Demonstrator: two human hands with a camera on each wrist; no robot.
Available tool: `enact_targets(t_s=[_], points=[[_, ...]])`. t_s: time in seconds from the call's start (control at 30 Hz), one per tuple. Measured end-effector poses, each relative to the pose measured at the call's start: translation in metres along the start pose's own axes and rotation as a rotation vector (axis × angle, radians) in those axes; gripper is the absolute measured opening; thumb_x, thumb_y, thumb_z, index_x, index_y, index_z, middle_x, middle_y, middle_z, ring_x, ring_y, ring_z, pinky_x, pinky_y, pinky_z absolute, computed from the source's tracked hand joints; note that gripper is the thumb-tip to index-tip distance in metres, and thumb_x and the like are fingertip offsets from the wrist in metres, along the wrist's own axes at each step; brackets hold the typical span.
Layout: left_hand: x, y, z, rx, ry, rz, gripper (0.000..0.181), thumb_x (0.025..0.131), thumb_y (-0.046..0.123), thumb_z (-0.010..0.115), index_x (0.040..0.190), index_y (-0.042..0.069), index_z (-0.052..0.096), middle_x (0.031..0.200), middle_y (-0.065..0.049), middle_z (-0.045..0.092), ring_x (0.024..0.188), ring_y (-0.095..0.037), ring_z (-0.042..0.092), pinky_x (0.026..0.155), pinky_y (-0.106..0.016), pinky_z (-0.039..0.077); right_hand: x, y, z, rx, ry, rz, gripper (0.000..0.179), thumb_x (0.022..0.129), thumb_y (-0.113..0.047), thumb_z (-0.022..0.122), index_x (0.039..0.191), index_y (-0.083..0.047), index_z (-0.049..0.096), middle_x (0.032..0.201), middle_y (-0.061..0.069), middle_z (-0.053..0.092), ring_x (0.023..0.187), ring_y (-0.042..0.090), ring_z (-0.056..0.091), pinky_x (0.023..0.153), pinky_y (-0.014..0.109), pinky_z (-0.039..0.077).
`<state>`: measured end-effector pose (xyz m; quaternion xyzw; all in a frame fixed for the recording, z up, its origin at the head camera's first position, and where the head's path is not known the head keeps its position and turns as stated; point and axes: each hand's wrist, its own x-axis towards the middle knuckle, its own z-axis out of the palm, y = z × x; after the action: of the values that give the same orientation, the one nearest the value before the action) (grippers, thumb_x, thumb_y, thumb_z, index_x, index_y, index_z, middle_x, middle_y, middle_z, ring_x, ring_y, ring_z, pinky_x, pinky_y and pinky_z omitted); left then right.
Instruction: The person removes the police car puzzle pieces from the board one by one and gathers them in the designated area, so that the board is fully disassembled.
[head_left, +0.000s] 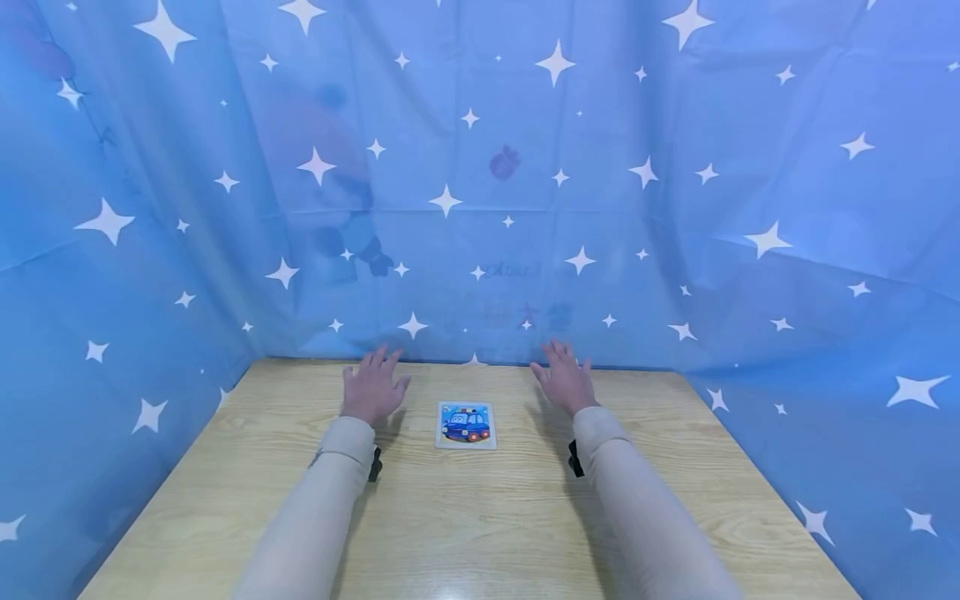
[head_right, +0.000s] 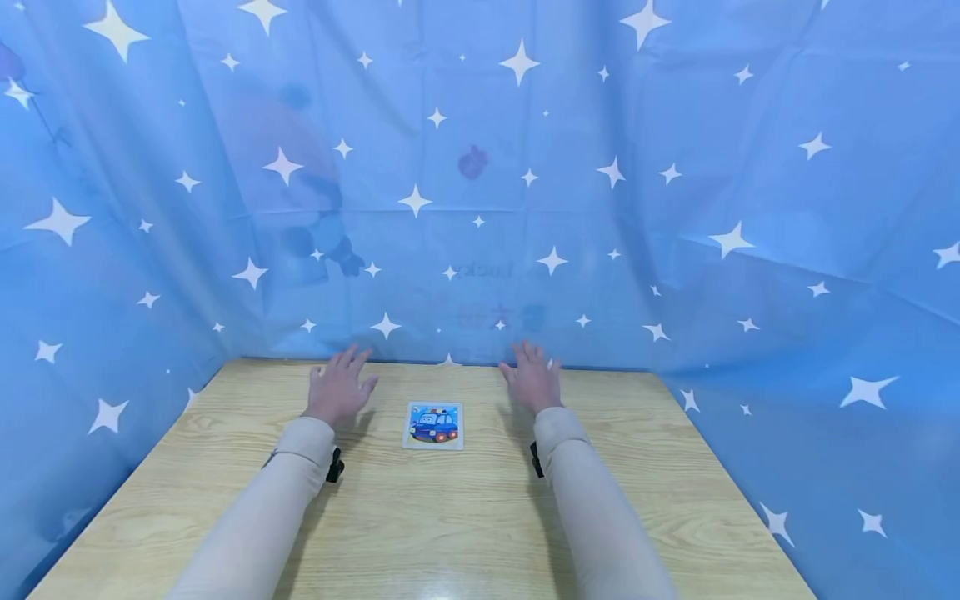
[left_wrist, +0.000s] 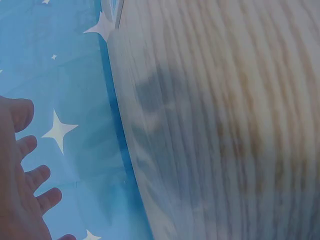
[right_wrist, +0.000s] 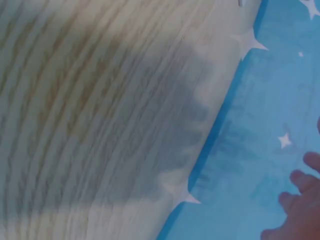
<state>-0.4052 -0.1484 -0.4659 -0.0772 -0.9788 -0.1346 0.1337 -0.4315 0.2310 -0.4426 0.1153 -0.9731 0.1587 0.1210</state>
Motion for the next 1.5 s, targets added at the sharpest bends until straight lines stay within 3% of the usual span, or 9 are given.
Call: enact_targets(t_s=[0.13,0.37,0.83,1.23,1.5], points=[[-0.002,0.000,0.003,-0.018,0.004,0.001,0.063,0.105,0.051,0.040,0.160,0.019,0.034,0.166,-0.014,0.026,0.148,-0.041,0.028,0.109,-0.075,0.021,-0.001,-0.001,0.003,0.023,-0.010,0.006,0.062,0.110,-0.044,0.039,0.158,-0.005,0.034,0.162,0.022,0.029,0.150,0.043,0.024,0.116,0.070,0.006],[-0.006,-0.002,0.007,-0.049,0.000,-0.021,0.061,0.106,0.048,0.042,0.159,0.018,0.036,0.164,-0.014,0.030,0.147,-0.040,0.031,0.108,-0.075,0.024,-0.001,-0.006,0.011,0.128,0.000,-0.027,0.055,0.109,-0.036,0.048,0.151,-0.001,0.044,0.152,0.023,0.047,0.135,0.044,0.047,0.111,0.059,0.037],[-0.011,0.007,0.013,-0.124,-0.010,-0.005,0.055,0.106,0.043,0.046,0.153,0.015,0.045,0.157,-0.015,0.041,0.143,-0.041,0.036,0.105,-0.071,0.031,-0.003,-0.024,0.026,0.238,-0.036,-0.033,0.049,0.107,-0.032,0.053,0.142,0.002,0.054,0.141,0.020,0.057,0.133,0.039,0.051,0.110,0.055,0.039],[-0.011,0.015,0.019,-0.132,-0.049,0.009,0.054,0.106,0.043,0.046,0.152,0.015,0.047,0.157,-0.013,0.042,0.142,-0.040,0.038,0.104,-0.067,0.034,-0.006,-0.035,0.043,0.238,-0.075,-0.052,0.040,0.107,-0.028,0.055,0.133,0.001,0.062,0.129,0.018,0.064,0.122,0.036,0.059,0.104,0.052,0.045],[-0.011,0.022,0.018,-0.144,-0.119,0.007,0.054,0.106,0.042,0.047,0.153,0.016,0.045,0.157,-0.013,0.042,0.142,-0.040,0.039,0.106,-0.067,0.033,-0.003,-0.035,0.054,0.212,-0.086,-0.068,0.033,0.105,-0.026,0.059,0.126,-0.001,0.067,0.121,0.014,0.067,0.115,0.031,0.062,0.099,0.048,0.049]])
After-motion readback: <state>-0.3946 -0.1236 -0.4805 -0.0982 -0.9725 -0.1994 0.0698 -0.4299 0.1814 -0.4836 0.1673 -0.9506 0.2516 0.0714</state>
